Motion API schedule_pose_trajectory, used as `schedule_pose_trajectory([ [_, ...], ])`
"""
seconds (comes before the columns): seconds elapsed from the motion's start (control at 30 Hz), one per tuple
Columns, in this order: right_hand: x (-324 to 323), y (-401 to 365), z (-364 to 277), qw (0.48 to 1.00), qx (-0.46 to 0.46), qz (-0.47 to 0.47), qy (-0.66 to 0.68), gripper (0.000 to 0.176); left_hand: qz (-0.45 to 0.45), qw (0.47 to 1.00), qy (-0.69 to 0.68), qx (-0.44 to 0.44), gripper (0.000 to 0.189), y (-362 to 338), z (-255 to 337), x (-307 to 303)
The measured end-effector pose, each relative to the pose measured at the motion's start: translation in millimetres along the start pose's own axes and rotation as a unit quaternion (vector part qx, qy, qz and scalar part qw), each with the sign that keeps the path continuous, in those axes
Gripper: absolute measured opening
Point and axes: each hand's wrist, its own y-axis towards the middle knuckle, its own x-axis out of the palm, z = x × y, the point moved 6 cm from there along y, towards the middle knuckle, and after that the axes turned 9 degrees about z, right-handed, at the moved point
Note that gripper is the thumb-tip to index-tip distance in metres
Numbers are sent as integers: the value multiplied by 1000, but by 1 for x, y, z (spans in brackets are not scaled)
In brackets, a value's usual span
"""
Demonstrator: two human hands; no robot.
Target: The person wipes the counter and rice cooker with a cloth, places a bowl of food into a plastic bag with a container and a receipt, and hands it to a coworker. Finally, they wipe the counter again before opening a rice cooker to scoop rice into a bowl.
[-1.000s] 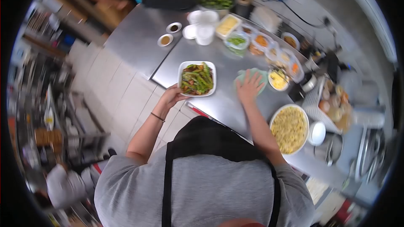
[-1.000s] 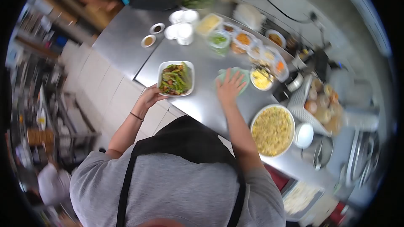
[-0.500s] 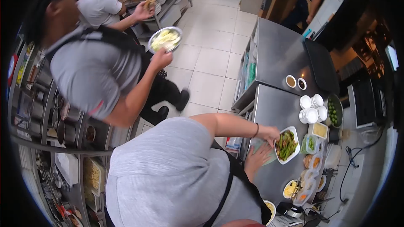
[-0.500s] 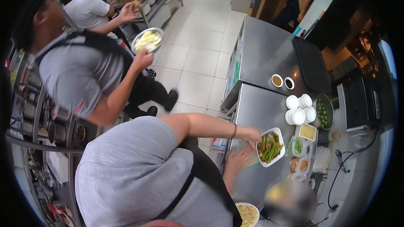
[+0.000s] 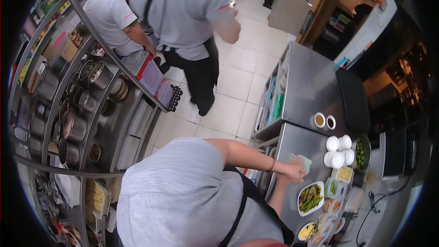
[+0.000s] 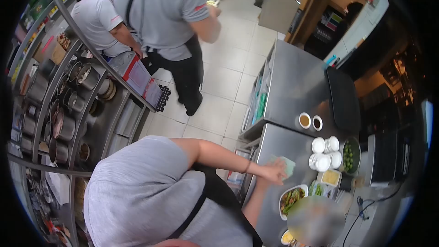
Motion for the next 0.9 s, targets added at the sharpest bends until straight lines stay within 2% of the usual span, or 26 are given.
schedule_pose_trajectory([
  [0.03, -2, 21, -1, 975, -15, 9, -224, 58, 42, 982, -91, 162, 41, -9, -30, -14],
  [0.07, -7, 41, -7, 900, -28, 22, -435, 59, -73, 995, -30, -60, 38, 5, 3, -42],
  [0.1, -13, 62, -10, 901, 26, 33, -432, 58, -179, 943, 32, -280, 34, -6, 51, -85],
  [0.17, -12, 100, -6, 893, 106, 60, -433, 56, -149, 939, 110, -292, 33, -20, 47, -155],
  [0.2, -11, 114, -1, 885, 134, 76, -440, 55, -85, 950, 148, -263, 33, -30, 52, -195],
  [0.23, -8, 128, -3, 888, 128, 78, -434, 55, -22, 955, 186, -232, 34, -42, 59, -235],
  [0.27, -7, 139, -6, 891, 129, 80, -427, 55, -61, 916, 270, -290, 38, -59, 50, -274],
  [0.33, -1, 142, -5, 896, 130, 81, -417, 54, -2, 874, 387, -294, 41, -109, 25, -355],
  [0.37, 7, 140, -6, 926, 65, 61, -368, 52, 18, 823, 450, -346, 38, -143, 11, -393],
  [0.4, 16, 140, -11, 948, 0, 42, -314, 50, -17, 767, 506, -394, 36, -176, -6, -427],
  [0.43, 25, 128, -20, 954, -82, 46, -285, 47, -41, 743, 528, -409, 33, -200, -4, -449],
  [0.47, 33, 107, -40, 952, -162, 48, -256, 45, -29, 748, 527, -402, 33, -225, -3, -471],
  [0.53, 46, 72, -98, 962, -206, 24, -177, 39, -92, 690, 535, -479, 32, -261, -3, -504],
  [0.57, 54, 63, -116, 962, -204, 23, -177, 39, -94, 688, 535, -481, 32, -268, -2, -517],
  [0.63, 79, 47, -150, 971, -216, -104, 0, 33, -79, 637, 533, -551, 30, -286, -3, -547],
  [0.7, 100, 52, -194, 962, -139, -189, 144, 29, -62, 623, 536, -567, 30, -283, -3, -572],
  [0.73, 105, 64, -214, 958, -136, -179, 177, 29, -41, 611, 535, -582, 31, -278, -5, -585],
  [0.77, 108, 83, -228, 961, -169, -137, 169, 30, -38, 610, 537, -581, 31, -271, -11, -593],
  [0.83, 110, 133, -250, 961, -177, -60, 203, 29, -3, 612, 533, -584, 32, -257, -15, -615],
  [0.9, 115, 183, -257, 969, -200, 41, 138, 35, 6, 612, 519, -597, 34, -241, -15, -628],
])
